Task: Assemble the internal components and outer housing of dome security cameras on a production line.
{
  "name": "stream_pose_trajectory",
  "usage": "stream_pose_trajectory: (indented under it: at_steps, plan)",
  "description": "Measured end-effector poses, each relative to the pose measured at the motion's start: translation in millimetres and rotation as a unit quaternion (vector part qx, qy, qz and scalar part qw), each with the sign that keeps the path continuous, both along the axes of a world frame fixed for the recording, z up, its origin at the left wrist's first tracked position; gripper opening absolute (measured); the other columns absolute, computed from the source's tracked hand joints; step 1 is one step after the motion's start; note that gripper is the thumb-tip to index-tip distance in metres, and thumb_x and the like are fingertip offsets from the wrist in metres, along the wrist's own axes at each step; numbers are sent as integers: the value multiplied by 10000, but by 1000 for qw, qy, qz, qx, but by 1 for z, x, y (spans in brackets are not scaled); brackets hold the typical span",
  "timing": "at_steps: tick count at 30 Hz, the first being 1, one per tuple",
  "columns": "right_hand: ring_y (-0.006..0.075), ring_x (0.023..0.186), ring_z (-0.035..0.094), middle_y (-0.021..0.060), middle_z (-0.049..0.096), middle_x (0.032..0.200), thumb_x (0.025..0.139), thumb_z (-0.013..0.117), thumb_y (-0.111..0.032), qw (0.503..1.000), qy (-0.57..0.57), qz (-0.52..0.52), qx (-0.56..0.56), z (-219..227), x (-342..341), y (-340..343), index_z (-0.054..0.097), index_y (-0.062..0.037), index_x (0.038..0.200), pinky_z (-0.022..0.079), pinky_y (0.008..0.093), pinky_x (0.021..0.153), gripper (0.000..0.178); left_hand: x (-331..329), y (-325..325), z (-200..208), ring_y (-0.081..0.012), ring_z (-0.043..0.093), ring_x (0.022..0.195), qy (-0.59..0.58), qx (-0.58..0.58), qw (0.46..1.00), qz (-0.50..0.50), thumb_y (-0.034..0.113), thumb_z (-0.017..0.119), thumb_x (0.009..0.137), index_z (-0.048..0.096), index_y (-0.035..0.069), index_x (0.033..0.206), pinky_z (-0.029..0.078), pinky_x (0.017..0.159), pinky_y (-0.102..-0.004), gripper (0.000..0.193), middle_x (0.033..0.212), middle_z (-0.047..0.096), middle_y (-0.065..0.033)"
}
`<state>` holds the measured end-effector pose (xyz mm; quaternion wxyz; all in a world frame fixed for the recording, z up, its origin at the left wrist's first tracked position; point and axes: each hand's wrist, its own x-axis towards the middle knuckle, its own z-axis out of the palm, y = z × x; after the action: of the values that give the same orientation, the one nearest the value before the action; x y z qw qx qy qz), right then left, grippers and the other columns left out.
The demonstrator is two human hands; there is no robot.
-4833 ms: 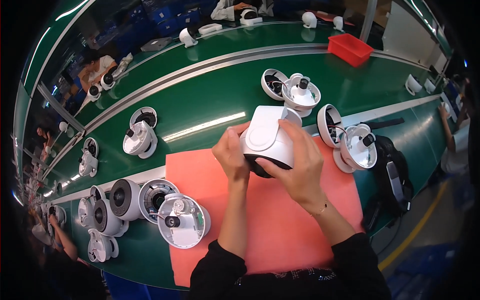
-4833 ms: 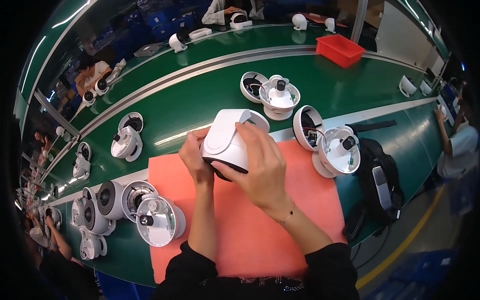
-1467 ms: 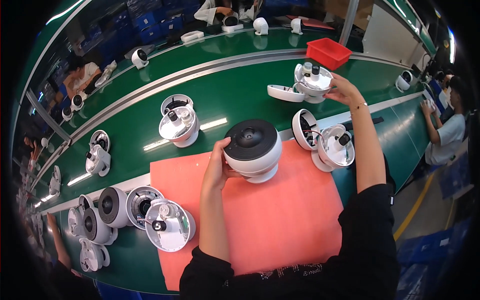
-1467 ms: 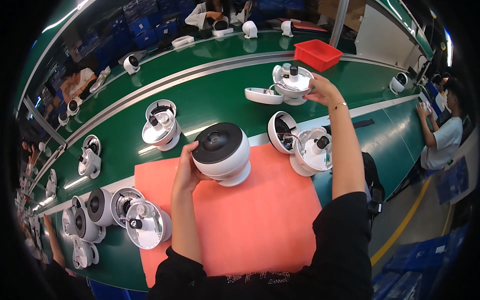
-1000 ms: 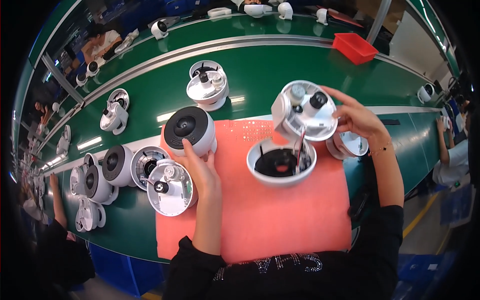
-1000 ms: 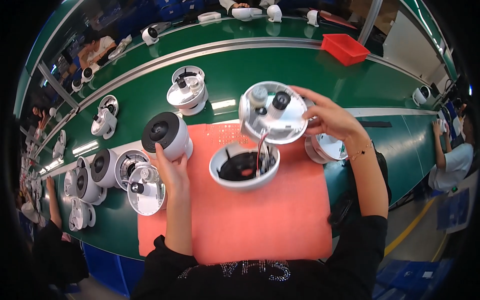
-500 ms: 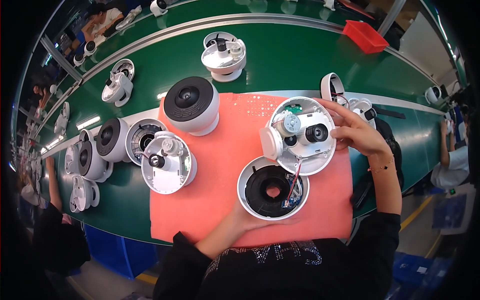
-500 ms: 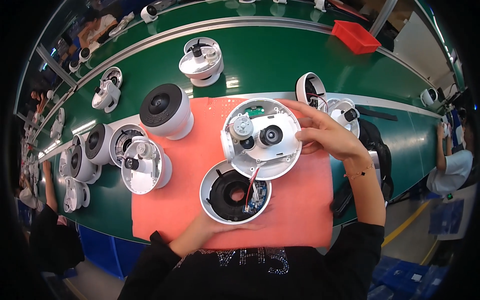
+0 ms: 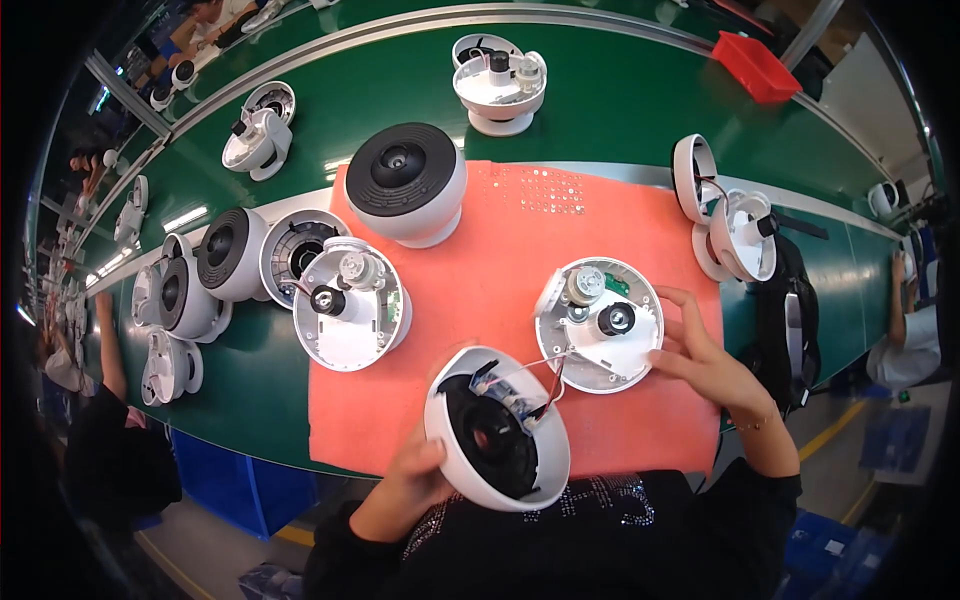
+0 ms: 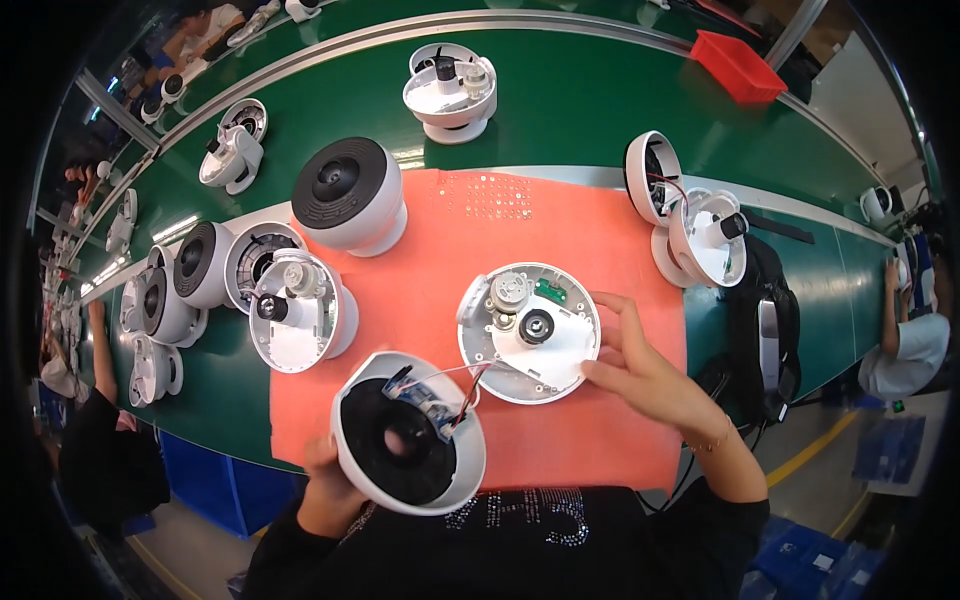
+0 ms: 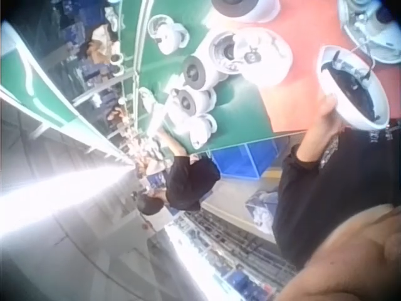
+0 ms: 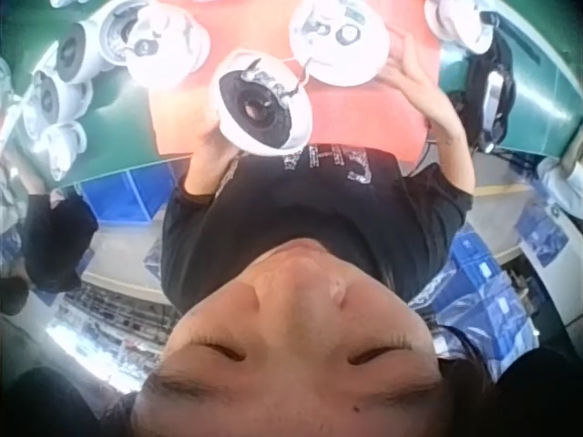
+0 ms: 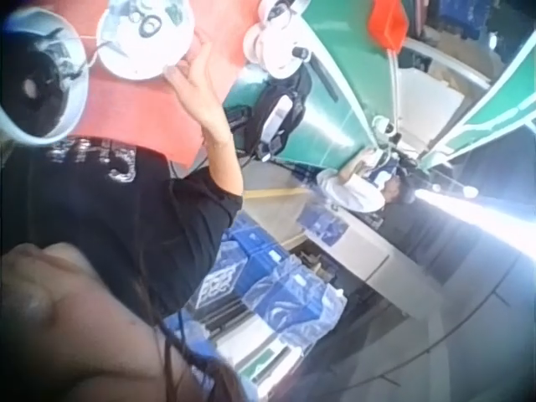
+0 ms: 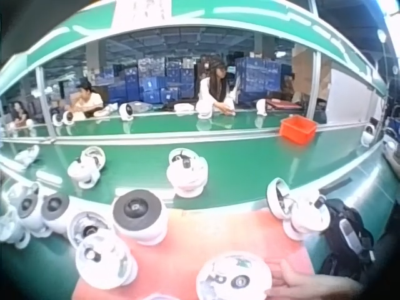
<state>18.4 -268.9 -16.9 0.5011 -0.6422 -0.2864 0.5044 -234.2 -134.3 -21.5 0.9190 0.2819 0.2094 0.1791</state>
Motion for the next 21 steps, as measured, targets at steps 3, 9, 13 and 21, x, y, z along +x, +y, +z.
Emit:
stream_pose_trajectory:
  at_steps: [3, 9, 13, 21]
  plan:
    - [294, 1056, 500, 191, 420, 1212, 746, 697, -181, 844, -528, 53, 77, 27, -17, -4, 288, -31, 1280, 384, 368, 907, 689, -6, -5, 18, -257, 318, 1232, 38, 81, 996, -17, 273, 708, 691, -11, 165, 1375, 316, 992, -418, 998, 1307, 247, -111]
    - [218, 648, 596, 116, 561, 866, 667, 738, -309, 749, -567, 135, 314, 55, -81, -8, 572, -47, 1010, 491, 271, 489, 462, 20, -23, 29, -207, 262, 1205, -2, 209, 976, -66, 105, 736, 703, -51, 108, 1312, 302, 975, -390, 995, 1238, 196, -118]
    - [288, 706, 606, 106, 580, 884, 663, 678, -107, 887, -386, 241, 81, 84, -56, -16, 511, -51, 1134, 510, 339, 605, 503, 7, -28, 17, -235, 230, 1258, 50, 233, 964, -122, 395, 604, 800, -96, 119, 1344, 259, 1002, -418, 928, 1340, 147, -95]
    - [308, 908, 575, 140, 567, 1037, 671, 669, -25, 896, -281, 300, 168, 69, 12, -5, 525, -14, 1151, 465, 348, 792, 502, 39, -7, -25, -278, 300, 1095, 146, 778, 605, -89, 195, 597, 791, 514, 60, 1216, 215, 958, -438, 454, 1262, 395, -123]
